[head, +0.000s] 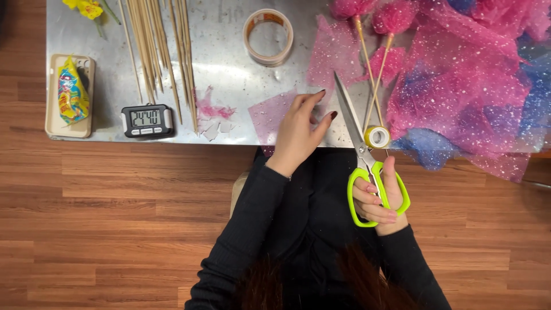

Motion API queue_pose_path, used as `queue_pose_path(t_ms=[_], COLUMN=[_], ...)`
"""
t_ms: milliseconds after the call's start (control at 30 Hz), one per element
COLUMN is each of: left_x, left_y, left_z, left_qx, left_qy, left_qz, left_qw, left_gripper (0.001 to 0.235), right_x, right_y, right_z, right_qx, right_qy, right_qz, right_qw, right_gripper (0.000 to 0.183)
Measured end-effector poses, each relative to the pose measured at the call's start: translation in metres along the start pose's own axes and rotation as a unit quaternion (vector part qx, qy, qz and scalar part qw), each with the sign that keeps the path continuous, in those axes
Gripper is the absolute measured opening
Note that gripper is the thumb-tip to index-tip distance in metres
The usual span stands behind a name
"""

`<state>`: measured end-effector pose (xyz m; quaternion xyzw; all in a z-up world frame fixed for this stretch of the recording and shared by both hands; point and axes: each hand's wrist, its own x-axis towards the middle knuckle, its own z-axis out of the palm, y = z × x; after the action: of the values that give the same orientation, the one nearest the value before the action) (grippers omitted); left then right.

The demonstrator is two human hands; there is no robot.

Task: The person uses green-handled scissors to cut a piece of pink glittery fabric on a metal table. They hold the fabric with their left hand and cut it into smaller pieces, occasionally adjusting the fabric's position.

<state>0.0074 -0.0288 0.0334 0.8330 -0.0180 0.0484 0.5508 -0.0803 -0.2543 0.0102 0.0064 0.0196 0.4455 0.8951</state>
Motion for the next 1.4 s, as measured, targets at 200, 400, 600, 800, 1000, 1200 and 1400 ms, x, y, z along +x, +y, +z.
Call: queue_pose_path(t_ms=[200, 400, 600, 800, 1000, 1200, 1400], left_x=[0.012, -0.003, -0.02, -0.027, -0.036, -0.039, -0.037], left_y=[0.002, -0.001, -0.004, -0.019, -0.036, -0.049, -0.011], left_z=[0.026, 0.022, -0.014, -0.087, -0.145, -0.152, -0.129], left_qx=[-0.188, -0.276, -0.2, 0.004, 0.203, 0.283, 0.201], left_qy=[-0.001, -0.007, 0.041, 0.164, 0.223, 0.227, 0.237], left_qz=[-0.073, -0.126, -0.13, -0.124, -0.15, -0.138, -0.044], left_qw=[0.979, 0.953, 0.97, 0.979, 0.942, 0.922, 0.949], left_gripper=[0.008, 0.012, 0.012, 0.013, 0.011, 0.021, 0.019], right_x=[-0.007, 0.0, 0.025, 0.078, 0.116, 0.134, 0.141], right_y=[0.002, -0.001, -0.001, 0.012, 0.033, 0.044, 0.049], right_z=[0.004, 0.01, 0.012, 0.03, 0.051, 0.048, 0.06], right_qx=[-0.015, -0.116, -0.253, -0.439, -0.497, -0.512, -0.537], right_qy=[0.019, 0.086, 0.17, 0.229, 0.232, 0.226, 0.251], right_qz=[0.001, -0.029, -0.044, -0.008, 0.031, 0.045, 0.018], right_qw=[1.0, 0.989, 0.951, 0.869, 0.836, 0.828, 0.805], right_gripper=[0.068, 0.07, 0.067, 0.061, 0.057, 0.055, 0.053])
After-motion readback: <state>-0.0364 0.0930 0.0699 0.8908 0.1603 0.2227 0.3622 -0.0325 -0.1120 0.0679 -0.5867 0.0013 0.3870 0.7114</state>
